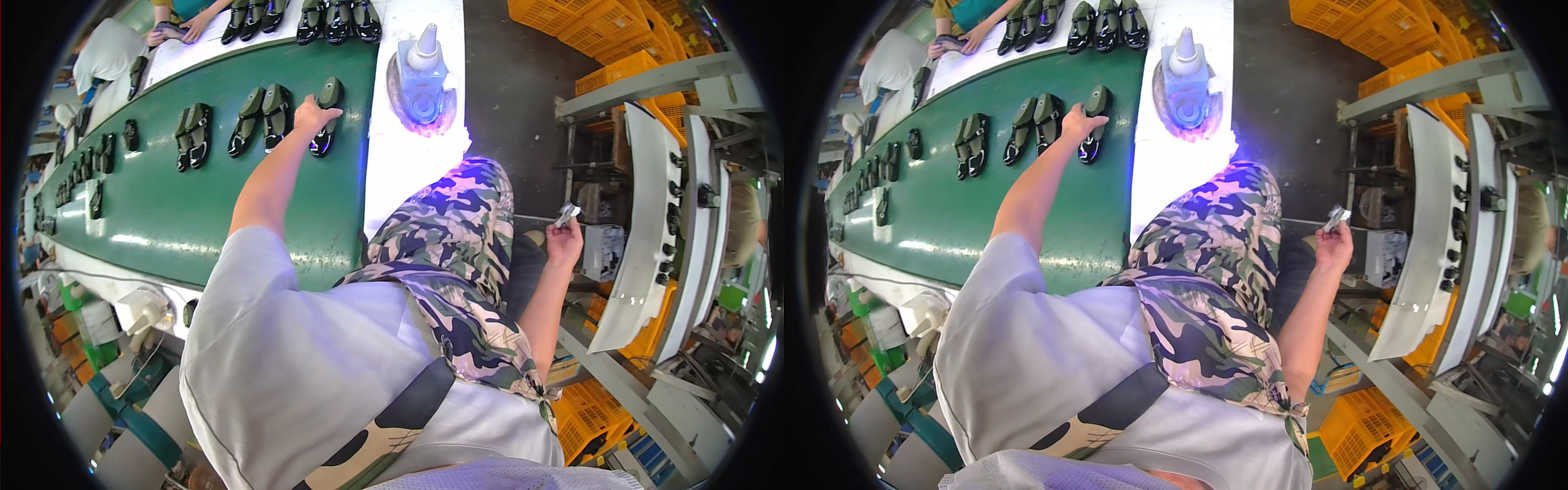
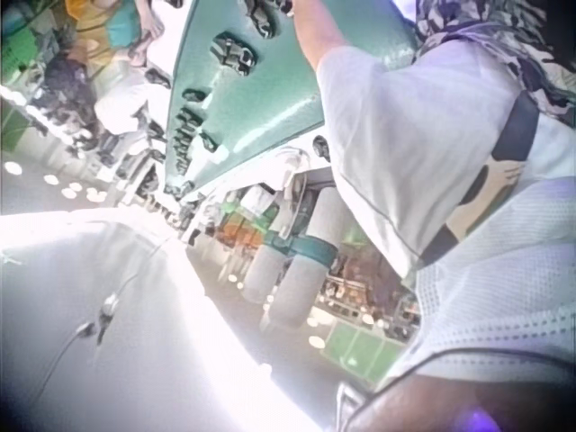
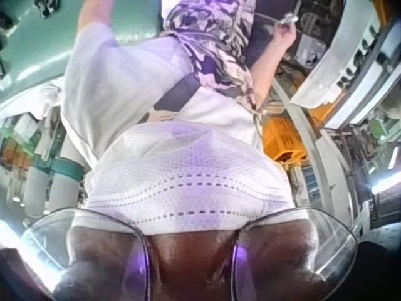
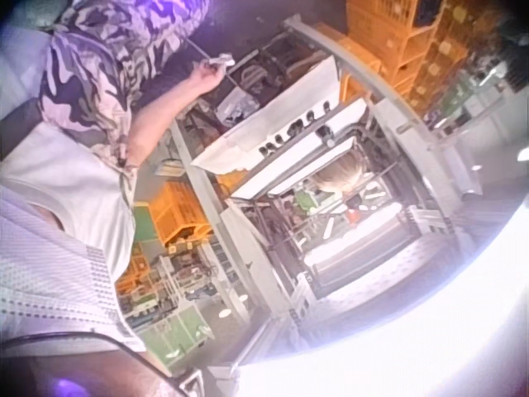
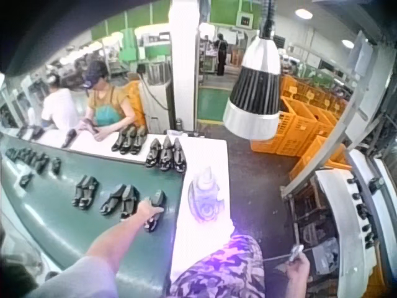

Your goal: Apply adhesive or sealant to shoe components on a factory assembly line.

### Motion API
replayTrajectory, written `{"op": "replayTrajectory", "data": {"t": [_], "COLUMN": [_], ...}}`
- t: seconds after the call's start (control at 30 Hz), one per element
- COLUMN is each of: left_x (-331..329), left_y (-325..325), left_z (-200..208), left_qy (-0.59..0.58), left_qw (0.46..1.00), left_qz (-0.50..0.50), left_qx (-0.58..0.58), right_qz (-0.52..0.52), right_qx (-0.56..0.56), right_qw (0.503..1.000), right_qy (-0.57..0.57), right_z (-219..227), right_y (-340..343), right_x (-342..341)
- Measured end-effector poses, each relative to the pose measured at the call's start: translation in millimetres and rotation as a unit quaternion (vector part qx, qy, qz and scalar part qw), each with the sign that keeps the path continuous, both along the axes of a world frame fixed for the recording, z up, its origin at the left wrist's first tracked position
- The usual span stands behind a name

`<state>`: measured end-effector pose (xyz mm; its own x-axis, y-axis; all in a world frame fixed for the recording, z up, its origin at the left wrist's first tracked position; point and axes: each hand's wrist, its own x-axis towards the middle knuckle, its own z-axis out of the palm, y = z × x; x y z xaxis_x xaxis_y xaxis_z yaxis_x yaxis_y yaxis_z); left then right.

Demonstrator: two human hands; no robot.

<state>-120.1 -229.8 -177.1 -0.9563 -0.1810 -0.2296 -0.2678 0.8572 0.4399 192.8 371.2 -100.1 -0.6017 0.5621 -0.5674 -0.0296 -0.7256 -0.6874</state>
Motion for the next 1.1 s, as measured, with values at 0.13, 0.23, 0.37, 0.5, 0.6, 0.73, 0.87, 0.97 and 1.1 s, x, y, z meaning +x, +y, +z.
{"op": "replayTrajectory", "data": {"t": [0.13, 0.23, 0.37, 0.5, 0.6, 0.73, 0.87, 0.97, 1.1], "left_x": [-23, -21, 44, 126, 177, 220, 203, 186, 170], "left_y": [20, 13, -12, -52, -59, -51, -30, -44, -48], "left_z": [7, 15, 22, 23, 67, 27, 23, 23, 17], "left_qy": [-0.1, -0.099, -0.058, -0.085, -0.05, -0.007, -0.246, -0.366, -0.344], "left_qw": [0.994, 0.994, 0.915, 0.712, 0.804, 0.98, 0.966, 0.925, 0.779], "left_qz": [0.043, -0.016, -0.397, -0.692, -0.583, -0.191, 0.081, 0.072, 0.161], "left_qx": [-0.03, -0.032, -0.039, -0.086, -0.105, 0.048, 0.006, 0.076, 0.499], "right_qz": [0.024, 0.031, 0.071, 0.092, 0.095, 0.093, 0.056, 0.043, 0.037], "right_qx": [0.041, 0.042, 0.022, 0.012, 0.021, -0.005, 0.01, 0.028, 0.054], "right_qw": [0.999, 0.999, 0.997, 0.996, 0.995, 0.995, 0.998, 0.998, 0.997], "right_qy": [-0.004, -0.004, 0.018, 0.01, 0.019, 0.034, -0.008, -0.035, -0.049], "right_z": [21, 28, 24, 8, 3, 0, -2, 3, 3], "right_y": [-18, -22, -24, -30, -37, -47, -47, -45, -32], "right_x": [-11, -20, -31, -51, -58, -72, -73, -70, -62]}}
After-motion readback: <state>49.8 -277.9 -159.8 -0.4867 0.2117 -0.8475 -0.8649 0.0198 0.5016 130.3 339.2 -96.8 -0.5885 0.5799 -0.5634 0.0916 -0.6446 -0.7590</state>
